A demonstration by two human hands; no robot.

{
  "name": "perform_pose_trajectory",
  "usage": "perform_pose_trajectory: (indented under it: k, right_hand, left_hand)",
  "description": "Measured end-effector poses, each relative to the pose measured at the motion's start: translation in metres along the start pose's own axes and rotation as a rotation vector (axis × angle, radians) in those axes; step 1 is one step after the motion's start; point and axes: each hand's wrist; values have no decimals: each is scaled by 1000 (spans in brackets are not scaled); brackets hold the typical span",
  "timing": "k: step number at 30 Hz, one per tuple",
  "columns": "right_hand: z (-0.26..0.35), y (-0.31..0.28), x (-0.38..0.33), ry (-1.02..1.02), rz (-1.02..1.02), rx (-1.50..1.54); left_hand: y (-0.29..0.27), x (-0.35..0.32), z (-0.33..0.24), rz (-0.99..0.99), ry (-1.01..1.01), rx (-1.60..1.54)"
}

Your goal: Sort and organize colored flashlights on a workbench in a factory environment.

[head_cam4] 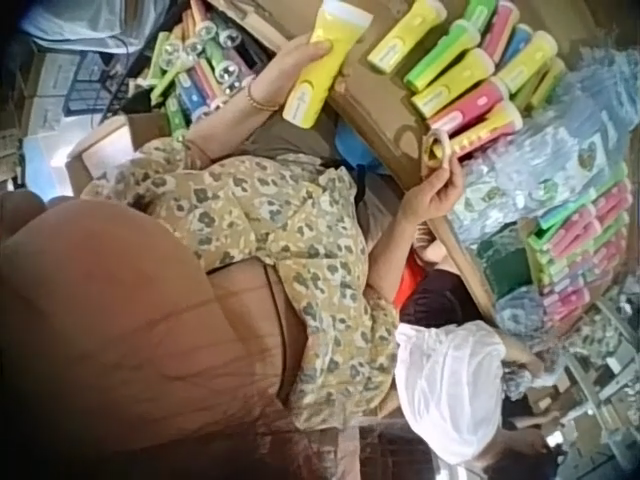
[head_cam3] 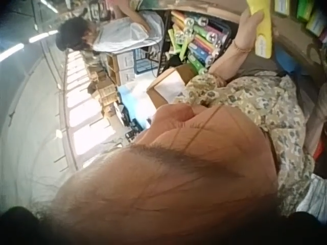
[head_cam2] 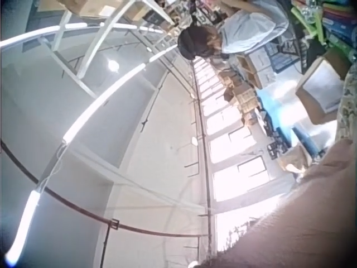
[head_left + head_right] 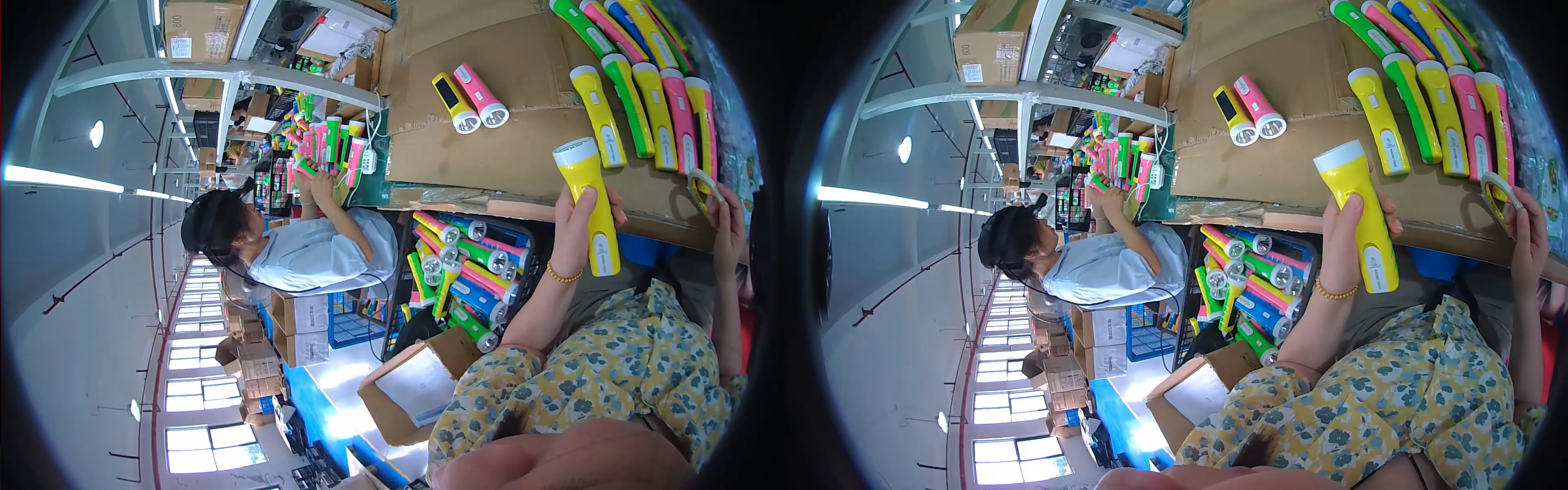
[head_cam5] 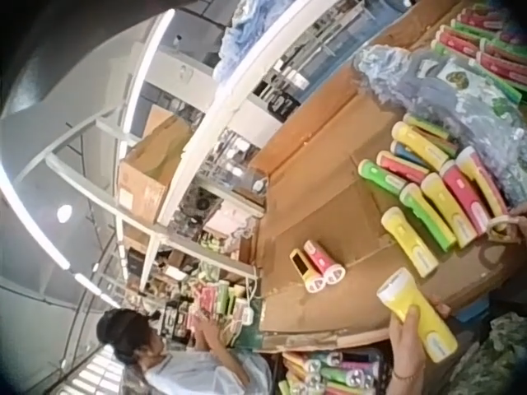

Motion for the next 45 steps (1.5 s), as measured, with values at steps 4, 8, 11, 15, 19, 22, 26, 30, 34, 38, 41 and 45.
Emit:
perform_pose_trajectory:
  k: [4, 8, 11, 15, 19, 22, 26, 30, 34, 38, 41, 45]
  right_hand:
    - [0, 4, -3, -13, -6, -43]
    - [9, -3, 1, -27, -1, -104]
    - [7, -1, 0, -13, -43, -120]
    - [9, -7, 1, -77, -92, -180]
    - [6, 2, 1, -69, -96, -175]
    - [18, 11, 6, -78, -175, -143]
    - [15, 3, 5, -99, -106, -160]
    - [30, 8, 4, -92, -126, -128]
    - [32, 15, 7, -51, -88, -21]
    - [36, 17, 8, -19, -49, 82]
    - [40, 16, 6, -33, -41, 71]
    - [41, 18, 5, -56, -37, 99]
  left_hand:
    - [-10, 1, 4, 6, -37, -71]
    - [-10, 3, 8, -19, -74, -116]
    - [-11, 2, 11, -21, -79, -104]
    - [-6, 3, 12, -45, -99, -116]
    - [-13, 1, 14, -39, -94, -139]
    - [-13, 0, 12, -39, -58, -137]
    - [-12, 5, 21, -77, -94, -144]
    - [-9, 9, 23, -93, -97, -123]
    - [-10, 17, 20, -121, -64, -115]
    - [-13, 28, 13, -117, -65, -101]
    - [-14, 41, 11, -100, -32, -113]
    - [-22, 54, 20, -205, -69, -183]
Point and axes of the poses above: each hand's wrist, its own x-axis towards the middle knuckle, its own y-axis out of the palm, z = x × y, and after that the axes turned 4 degrees about y, right-handed
